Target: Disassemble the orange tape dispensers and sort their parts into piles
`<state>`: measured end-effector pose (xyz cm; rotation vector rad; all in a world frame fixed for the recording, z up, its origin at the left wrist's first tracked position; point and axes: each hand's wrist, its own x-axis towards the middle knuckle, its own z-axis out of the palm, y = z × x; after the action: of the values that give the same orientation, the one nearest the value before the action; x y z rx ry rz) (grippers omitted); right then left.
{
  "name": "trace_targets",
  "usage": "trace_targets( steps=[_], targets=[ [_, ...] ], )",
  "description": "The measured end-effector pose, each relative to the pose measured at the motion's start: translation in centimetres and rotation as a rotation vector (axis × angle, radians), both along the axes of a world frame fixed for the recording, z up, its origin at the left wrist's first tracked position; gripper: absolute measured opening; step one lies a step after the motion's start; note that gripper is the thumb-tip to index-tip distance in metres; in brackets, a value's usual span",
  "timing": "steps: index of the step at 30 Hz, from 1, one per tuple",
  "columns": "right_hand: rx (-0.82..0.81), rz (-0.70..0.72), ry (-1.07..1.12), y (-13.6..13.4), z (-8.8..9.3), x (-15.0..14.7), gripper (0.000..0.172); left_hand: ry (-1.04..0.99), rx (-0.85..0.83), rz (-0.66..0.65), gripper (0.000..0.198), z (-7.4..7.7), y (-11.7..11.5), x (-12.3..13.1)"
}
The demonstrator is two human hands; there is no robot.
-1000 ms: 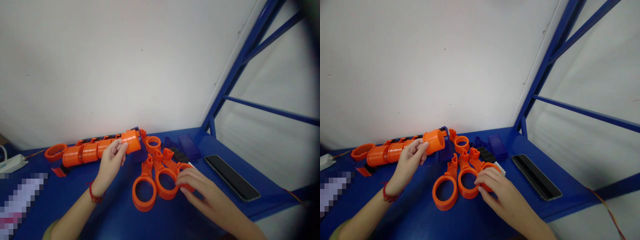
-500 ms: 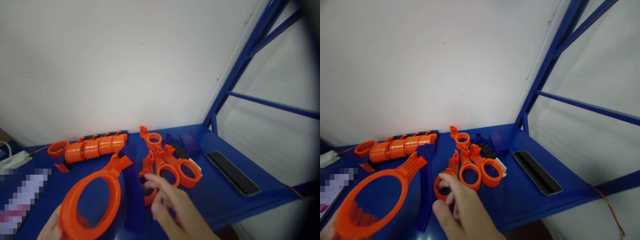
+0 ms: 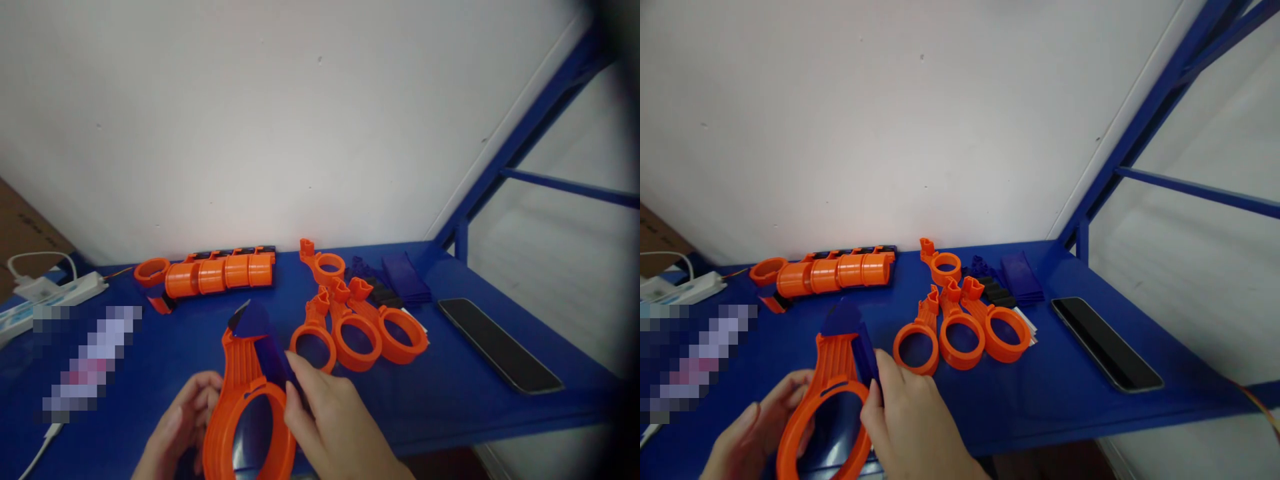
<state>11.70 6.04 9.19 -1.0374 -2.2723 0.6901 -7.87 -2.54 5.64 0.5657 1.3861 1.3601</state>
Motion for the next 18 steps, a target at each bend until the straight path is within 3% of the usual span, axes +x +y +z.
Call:
trace_targets(
  steps=[4, 8, 10, 15, 18],
  targets=[
    [0.012, 0.064, -0.027, -0.2, 0.0, -0.4, 0.040, 0.122, 0.007, 0.069, 0.053, 1.6, 2.5, -0.8],
    [-0.051, 0.117, -0.100, -0.7, -0.4, -1.0, 0.039, 0.350, -0.079, 0.183, 0.046, 3.3, 3.8, 0.3],
    [-0.054, 0.107, -0.134, -0.9, -0.6, -1.3, 0.039, 0.434, -0.092, 0.162, 0.041, 3.6, 4.3, 0.9],
    [-0.064, 0.017, -0.265, -0.9, -0.2, -2.2, 0.023, 0.402, -0.036, -0.013, 0.031, 3.1, 5.0, 1.5],
    [-0.009, -0.051, -0.317, -0.6, 0.0, -3.1, 0.010, 0.417, 0.003, -0.031, 0.029, 2.3, 5.2, 1.7]
  ],
)
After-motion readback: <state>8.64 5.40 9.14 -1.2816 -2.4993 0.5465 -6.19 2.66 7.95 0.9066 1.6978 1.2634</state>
